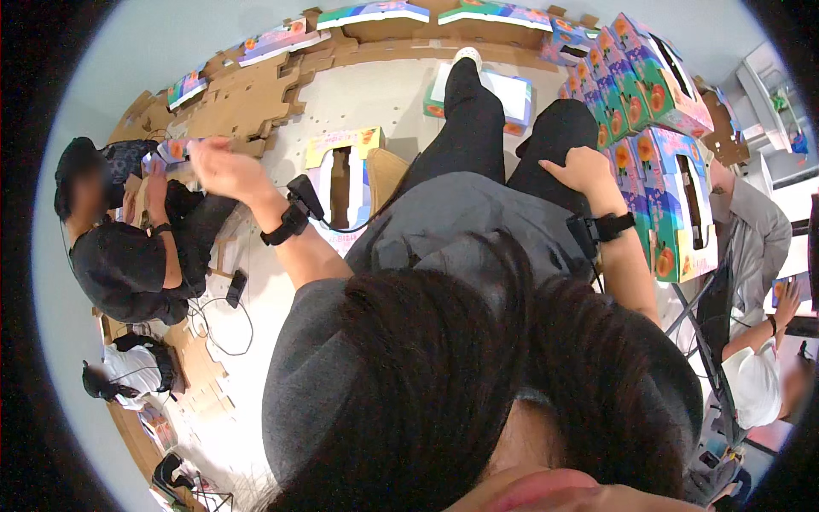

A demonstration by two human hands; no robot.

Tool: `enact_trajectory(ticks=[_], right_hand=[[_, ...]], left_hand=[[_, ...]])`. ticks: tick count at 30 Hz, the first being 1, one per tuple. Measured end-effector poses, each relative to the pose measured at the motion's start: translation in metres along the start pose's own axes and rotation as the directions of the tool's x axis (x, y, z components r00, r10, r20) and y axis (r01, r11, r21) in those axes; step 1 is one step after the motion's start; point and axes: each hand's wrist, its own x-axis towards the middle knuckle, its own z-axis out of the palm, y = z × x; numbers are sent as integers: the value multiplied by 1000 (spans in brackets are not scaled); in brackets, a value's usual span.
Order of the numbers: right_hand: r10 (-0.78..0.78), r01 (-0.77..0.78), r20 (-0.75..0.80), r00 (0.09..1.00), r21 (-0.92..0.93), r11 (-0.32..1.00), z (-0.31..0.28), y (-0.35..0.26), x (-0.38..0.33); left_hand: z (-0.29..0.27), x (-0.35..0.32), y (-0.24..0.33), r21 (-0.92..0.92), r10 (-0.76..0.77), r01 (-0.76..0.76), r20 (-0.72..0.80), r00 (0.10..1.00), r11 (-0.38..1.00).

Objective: The recorder and others in the scene are assembling and stacking cardboard boxes for peaches.

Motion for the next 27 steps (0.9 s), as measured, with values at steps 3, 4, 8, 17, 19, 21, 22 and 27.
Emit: enact_trajectory(ticks=[3,4,8,17,19,21,22,27], right_hand=[[-6,3,-55,998,-57,998,12,-19,-4],[37,-55,-98,994,-180,982,16,-25,-6],[170,-179,-59,984,-386,905,18,-57,2],[203,-222,-90,975,-407,886,16,-56,-5],[179,-209,-113,977,-376,903,18,-54,-3],[172,-207,-127,977,-371,905,21,-54,-3],[155,-203,-163,975,-350,915,22,-53,-4],[104,-190,-272,957,-312,931,28,-48,-8]], left_hand=[[4,-22,-11,320,-341,231,347,873,919],[5,-32,-19,517,-394,87,522,756,852],[11,-76,-70,620,-610,-29,762,-219,784],[-78,-295,-186,823,-866,311,500,-3,475],[-108,-330,-180,864,-897,240,420,142,442],[-115,-328,-183,908,-915,113,401,46,404],[-115,-324,-181,914,-922,124,377,88,386],[-108,-304,-174,924,-924,-13,381,29,381]])
